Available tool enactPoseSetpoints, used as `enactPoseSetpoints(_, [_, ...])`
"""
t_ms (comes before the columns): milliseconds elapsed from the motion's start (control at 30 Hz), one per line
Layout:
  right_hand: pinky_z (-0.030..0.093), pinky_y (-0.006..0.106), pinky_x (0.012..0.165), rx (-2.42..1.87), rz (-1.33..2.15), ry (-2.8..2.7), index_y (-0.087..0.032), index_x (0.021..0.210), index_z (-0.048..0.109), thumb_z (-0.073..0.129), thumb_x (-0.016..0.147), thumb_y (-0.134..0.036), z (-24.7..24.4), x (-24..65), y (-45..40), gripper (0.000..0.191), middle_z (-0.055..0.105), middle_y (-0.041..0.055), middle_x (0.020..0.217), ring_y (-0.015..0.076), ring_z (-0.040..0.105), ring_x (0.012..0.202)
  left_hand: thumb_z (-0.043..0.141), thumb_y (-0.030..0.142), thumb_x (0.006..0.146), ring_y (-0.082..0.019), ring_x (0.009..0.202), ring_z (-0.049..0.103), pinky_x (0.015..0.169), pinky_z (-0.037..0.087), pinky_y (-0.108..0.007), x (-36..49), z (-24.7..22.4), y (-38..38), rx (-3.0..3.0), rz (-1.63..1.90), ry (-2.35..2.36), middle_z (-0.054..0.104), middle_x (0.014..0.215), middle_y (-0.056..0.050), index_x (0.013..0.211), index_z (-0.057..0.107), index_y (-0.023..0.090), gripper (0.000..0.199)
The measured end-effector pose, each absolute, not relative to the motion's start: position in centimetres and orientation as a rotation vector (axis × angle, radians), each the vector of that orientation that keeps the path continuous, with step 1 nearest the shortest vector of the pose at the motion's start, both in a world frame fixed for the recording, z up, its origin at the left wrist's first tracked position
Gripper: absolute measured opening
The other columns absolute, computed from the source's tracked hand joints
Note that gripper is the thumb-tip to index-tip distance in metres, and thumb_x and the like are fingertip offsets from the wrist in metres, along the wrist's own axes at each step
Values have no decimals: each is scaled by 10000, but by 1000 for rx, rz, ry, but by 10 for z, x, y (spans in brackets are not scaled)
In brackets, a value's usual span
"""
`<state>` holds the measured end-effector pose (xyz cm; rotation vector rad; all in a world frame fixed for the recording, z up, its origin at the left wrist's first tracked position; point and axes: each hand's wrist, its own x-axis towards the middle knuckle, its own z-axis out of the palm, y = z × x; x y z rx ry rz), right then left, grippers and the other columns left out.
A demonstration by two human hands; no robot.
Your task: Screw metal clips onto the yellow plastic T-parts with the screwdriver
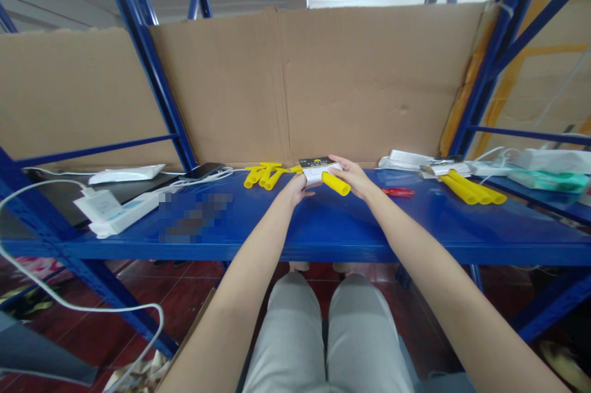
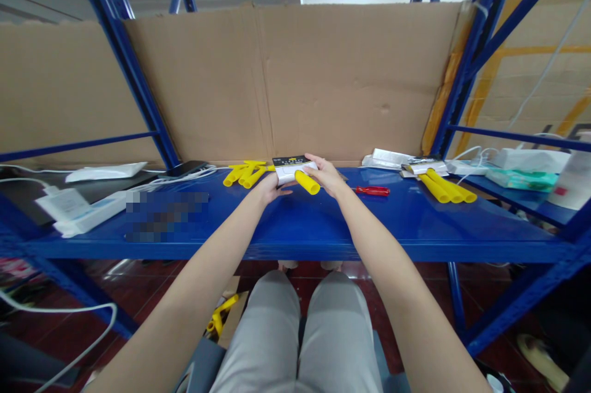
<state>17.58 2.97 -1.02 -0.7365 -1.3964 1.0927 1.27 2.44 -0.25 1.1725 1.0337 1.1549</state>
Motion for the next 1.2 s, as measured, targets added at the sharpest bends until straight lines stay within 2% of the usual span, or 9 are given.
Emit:
enactPoseSetpoints(167, [502,360,947,-791,1020,-1392,-209,1291,573,708,713,-198,-11,175,34,594,672,60,1193,182,646,1013,502,266,821,-230,1033,653,863,484,-393,12,-2,24,1273,1104,997,704,1139,-41,1030,653,255,259])
enactPoseSetpoints(300, [508,365,938,-810,971,-1395,-209,1295,572,729,698,-237,-12,173,37,619,669,60,1196,191,644,1016,469,250,845,-208,898,686,747,518,-326,12,0,22,1288,1080,962,709,1121,-59,1064,648,227,284])
enactPoseSetpoints(500, [510,383,937,-788,930,-1381,-201,1256,601,750,679,-266,-14,167,39,600,681,64,1164,193,649,991,399,241,874,-182,681,677,609,510,-275,14,1,21,1244,1138,914,747,955,-65,1035,674,182,324])
enactPoseSetpoints(800, [525,391,913,-785,870,-1366,-182,1257,597,768,653,-288,-18,164,43,636,673,81,1169,218,646,1005,419,228,872,-168,595,662,536,487,-243,15,2,18,1198,1239,948,753,840,-60,949,692,171,290])
enactPoseSetpoints(1000, [510,399,933,-766,821,-1399,-186,1248,600,760,662,-310,-22,160,45,620,649,86,1209,215,631,1027,457,174,845,-175,731,694,613,527,-252,14,-3,26,1040,1402,992,753,873,-69,936,676,163,238])
enactPoseSetpoints(1200, [527,381,885,-821,793,-1414,-174,1262,589,760,660,-321,-21,159,45,642,673,81,1131,199,644,926,534,155,785,-210,869,696,720,545,-305,12,-5,34,998,1411,1019,755,878,-72,902,677,172,186])
